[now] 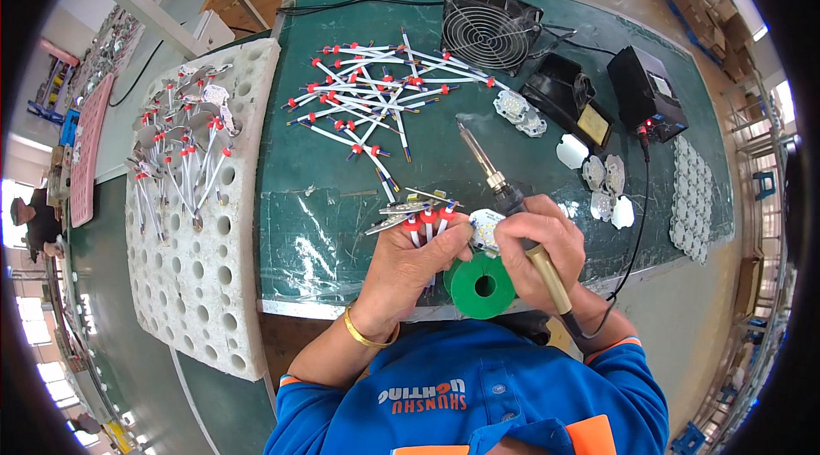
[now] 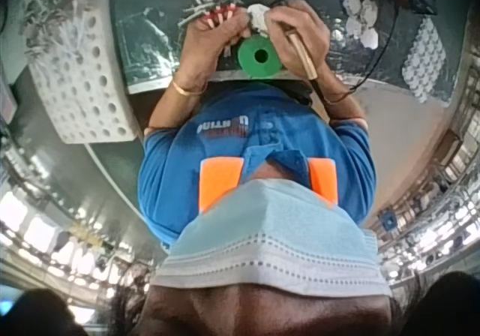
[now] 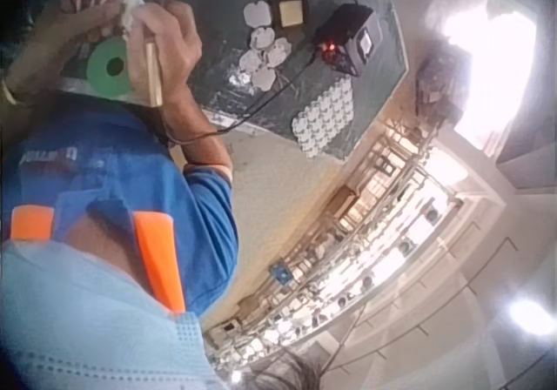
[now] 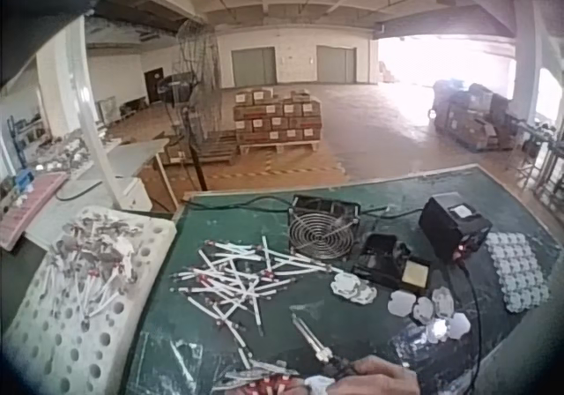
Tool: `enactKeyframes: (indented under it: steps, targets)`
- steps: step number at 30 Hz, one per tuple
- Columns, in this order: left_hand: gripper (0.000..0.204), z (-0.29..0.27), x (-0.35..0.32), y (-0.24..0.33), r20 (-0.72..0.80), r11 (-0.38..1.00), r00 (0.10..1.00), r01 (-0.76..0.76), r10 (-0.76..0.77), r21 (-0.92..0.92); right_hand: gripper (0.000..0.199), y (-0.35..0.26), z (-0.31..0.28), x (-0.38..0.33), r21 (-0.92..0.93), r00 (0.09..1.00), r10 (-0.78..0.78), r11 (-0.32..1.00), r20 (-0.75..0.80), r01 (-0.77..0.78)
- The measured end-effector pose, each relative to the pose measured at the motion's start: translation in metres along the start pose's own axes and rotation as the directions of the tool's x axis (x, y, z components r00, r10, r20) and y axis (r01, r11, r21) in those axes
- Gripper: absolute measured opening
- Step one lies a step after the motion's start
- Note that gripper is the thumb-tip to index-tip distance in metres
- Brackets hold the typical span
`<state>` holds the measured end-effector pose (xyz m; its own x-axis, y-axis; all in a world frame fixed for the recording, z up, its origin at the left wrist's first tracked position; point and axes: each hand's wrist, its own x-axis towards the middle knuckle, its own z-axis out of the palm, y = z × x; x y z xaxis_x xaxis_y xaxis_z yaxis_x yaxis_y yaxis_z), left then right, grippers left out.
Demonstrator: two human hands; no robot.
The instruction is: The person solders wires onto LED circuit boards using a soldering iron and places the assembled components into slots in a foam tray.
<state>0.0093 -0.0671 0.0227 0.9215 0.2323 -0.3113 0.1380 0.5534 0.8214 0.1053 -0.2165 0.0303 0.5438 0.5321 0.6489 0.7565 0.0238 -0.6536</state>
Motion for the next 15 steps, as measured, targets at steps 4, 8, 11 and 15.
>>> enactKeyframes:
  steps: [4,8,11,15]
  targets:
    - [0.024,0.0,0.0,0.009,0.131,0.996,0.991,-0.025,0.014,0.081,0.024,0.003,-0.006,0.002,-0.006,1.0,0.014,1.0,0.023,-0.014]
    - [0.022,-0.013,0.004,0.01,0.201,0.996,0.979,-0.033,0.016,0.081,0.021,-0.001,-0.011,0.008,0.071,0.997,-0.023,0.997,0.078,0.017]
    - [0.02,-0.019,0.013,0.013,0.313,0.99,0.948,-0.093,0.055,0.11,0.016,-0.003,-0.015,0.01,0.226,0.988,0.076,0.969,0.132,-0.104]
    - [0.026,-0.017,0.018,0.012,0.299,0.996,0.954,-0.039,0.013,0.079,0.015,-0.002,-0.009,0.006,0.317,0.991,0.096,0.941,0.096,-0.122]
